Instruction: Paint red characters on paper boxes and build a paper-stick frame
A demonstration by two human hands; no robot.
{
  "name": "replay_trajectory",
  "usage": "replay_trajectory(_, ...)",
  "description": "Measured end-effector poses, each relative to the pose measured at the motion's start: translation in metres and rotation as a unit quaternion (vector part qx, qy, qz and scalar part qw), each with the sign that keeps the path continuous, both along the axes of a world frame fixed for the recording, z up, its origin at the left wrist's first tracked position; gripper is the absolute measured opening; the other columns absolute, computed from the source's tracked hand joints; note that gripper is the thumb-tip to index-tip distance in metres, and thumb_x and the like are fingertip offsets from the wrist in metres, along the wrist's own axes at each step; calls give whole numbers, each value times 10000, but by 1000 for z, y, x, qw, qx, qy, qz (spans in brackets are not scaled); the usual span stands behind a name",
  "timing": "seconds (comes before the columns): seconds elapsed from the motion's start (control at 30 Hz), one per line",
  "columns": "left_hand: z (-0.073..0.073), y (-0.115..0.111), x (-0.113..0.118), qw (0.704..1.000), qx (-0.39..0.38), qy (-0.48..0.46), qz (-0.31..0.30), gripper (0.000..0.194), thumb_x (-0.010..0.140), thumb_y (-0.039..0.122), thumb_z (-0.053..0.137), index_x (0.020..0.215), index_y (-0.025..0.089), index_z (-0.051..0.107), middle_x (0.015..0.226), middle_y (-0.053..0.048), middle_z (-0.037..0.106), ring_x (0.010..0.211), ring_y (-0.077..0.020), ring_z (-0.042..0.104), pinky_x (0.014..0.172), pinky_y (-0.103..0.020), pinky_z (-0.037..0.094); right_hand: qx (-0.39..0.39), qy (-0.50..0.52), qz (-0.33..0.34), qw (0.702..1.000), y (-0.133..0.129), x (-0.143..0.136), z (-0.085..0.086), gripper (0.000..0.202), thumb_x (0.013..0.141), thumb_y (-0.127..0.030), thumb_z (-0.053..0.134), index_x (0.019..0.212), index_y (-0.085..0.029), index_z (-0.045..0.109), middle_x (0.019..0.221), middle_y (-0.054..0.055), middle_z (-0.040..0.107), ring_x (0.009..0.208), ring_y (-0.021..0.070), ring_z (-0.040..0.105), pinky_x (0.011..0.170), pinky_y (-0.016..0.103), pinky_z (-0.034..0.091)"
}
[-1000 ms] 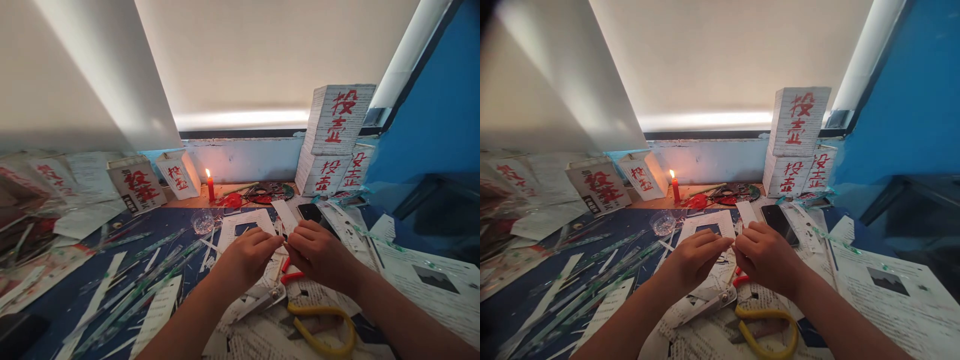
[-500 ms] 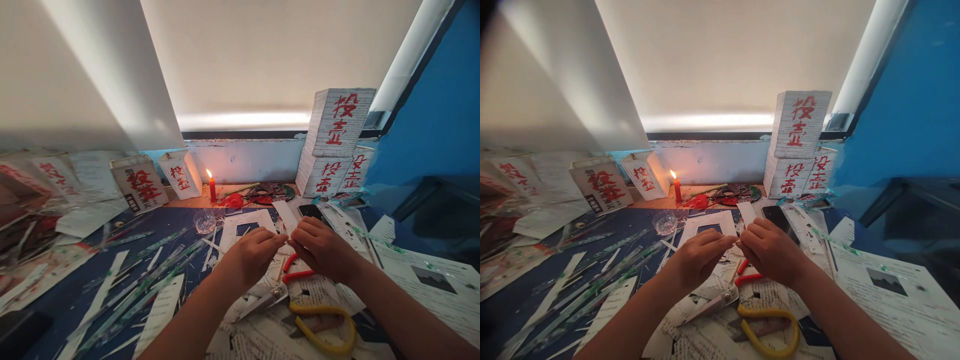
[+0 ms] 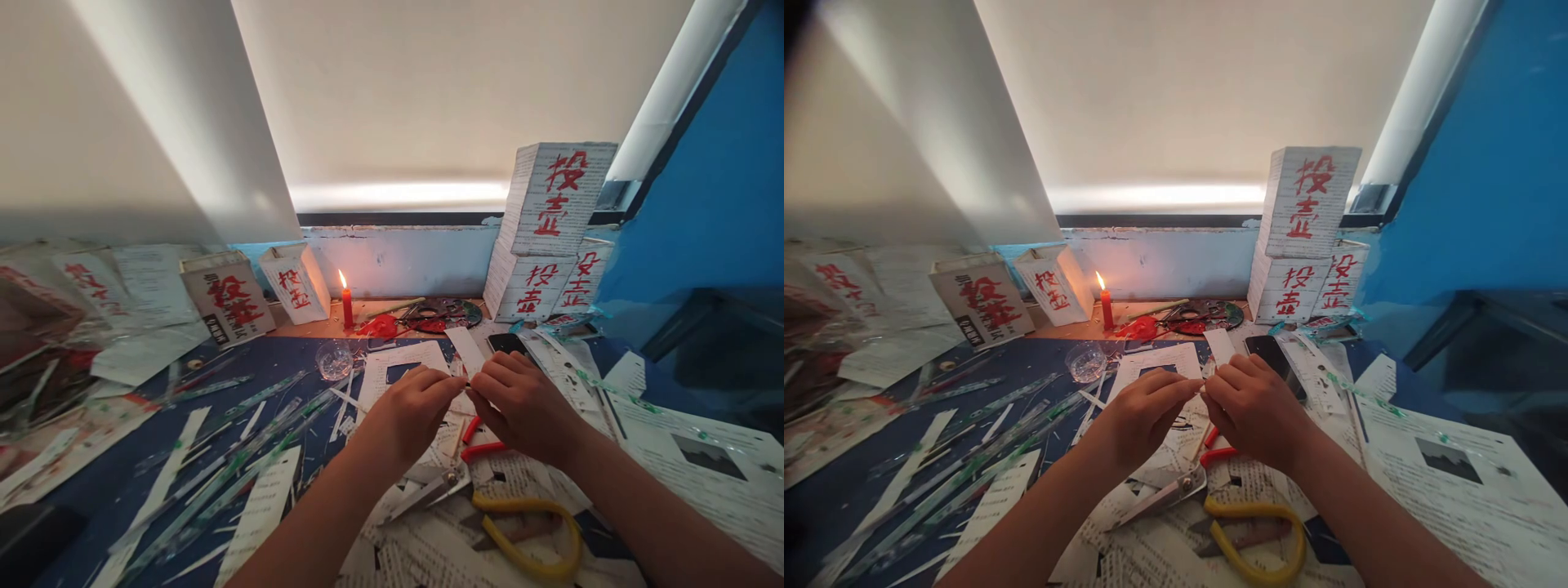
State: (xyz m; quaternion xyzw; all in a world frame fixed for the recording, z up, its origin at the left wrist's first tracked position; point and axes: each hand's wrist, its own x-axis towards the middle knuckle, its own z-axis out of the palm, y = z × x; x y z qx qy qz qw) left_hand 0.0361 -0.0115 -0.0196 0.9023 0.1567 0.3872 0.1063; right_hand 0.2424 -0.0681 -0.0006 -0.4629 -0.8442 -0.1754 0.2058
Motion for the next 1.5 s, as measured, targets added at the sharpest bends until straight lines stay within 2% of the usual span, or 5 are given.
replay_trajectory(0.4, 0, 0, 1, 1000, -8, 3, 13, 238, 1000, 148, 478, 1155, 141, 658, 1011, -102, 741, 894, -201, 694, 759, -348, 597, -9, -4, 3, 1000, 2, -2, -4, 282, 1012, -237, 455, 744, -194, 531, 723, 20, 578, 754, 196, 475, 729, 361, 306)
replay_trajectory(0.93, 0, -12, 8, 998, -11, -2, 56, 262, 1002, 173, 438, 1024, 136, 697, 792, -70, 688, 695, -169, 661, 623, -287, 558, -82, 111, 86, 987, 4, 12, 0, 293, 1033, -236, 424, 744, -202, 459, 730, 21, 519, 751, 178, 453, 735, 321, 391)
replay_trajectory(1.07, -1, -5, 3, 994, -81, -45, 65, 235, 995, 198, 479, 1032, 146, 705, 834, -70, 729, 743, -168, 685, 690, -292, 557, -208, 152, 17, 966, -10, 15, 4, 201, 936, -366, 624, 850, -205, 542, 822, 18, 588, 766, 174, 520, 695, 298, 414)
replay_trajectory(1.23, 10, -2, -2, 958, -245, -107, 102, 197, 966, 268, 553, 953, 181, 729, 822, -43, 750, 664, -141, 660, 586, -235, 512, -395, 123, -6, 910, -34, 12, -1, 551, 587, -290, 894, 1067, -281, 624, 1053, 21, 626, 917, 225, 601, 769, 318, 479)
replay_trajectory(1.5, 12, 9, -4, 881, -425, -195, 73, 241, 919, 372, 634, 962, 162, 744, 798, -65, 742, 559, -104, 567, 490, -206, 443, -393, 128, 43, 910, -38, 4, -17, 484, 643, -191, 778, 1095, -288, 634, 1040, 34, 598, 895, 203, 618, 756, 300, 507)
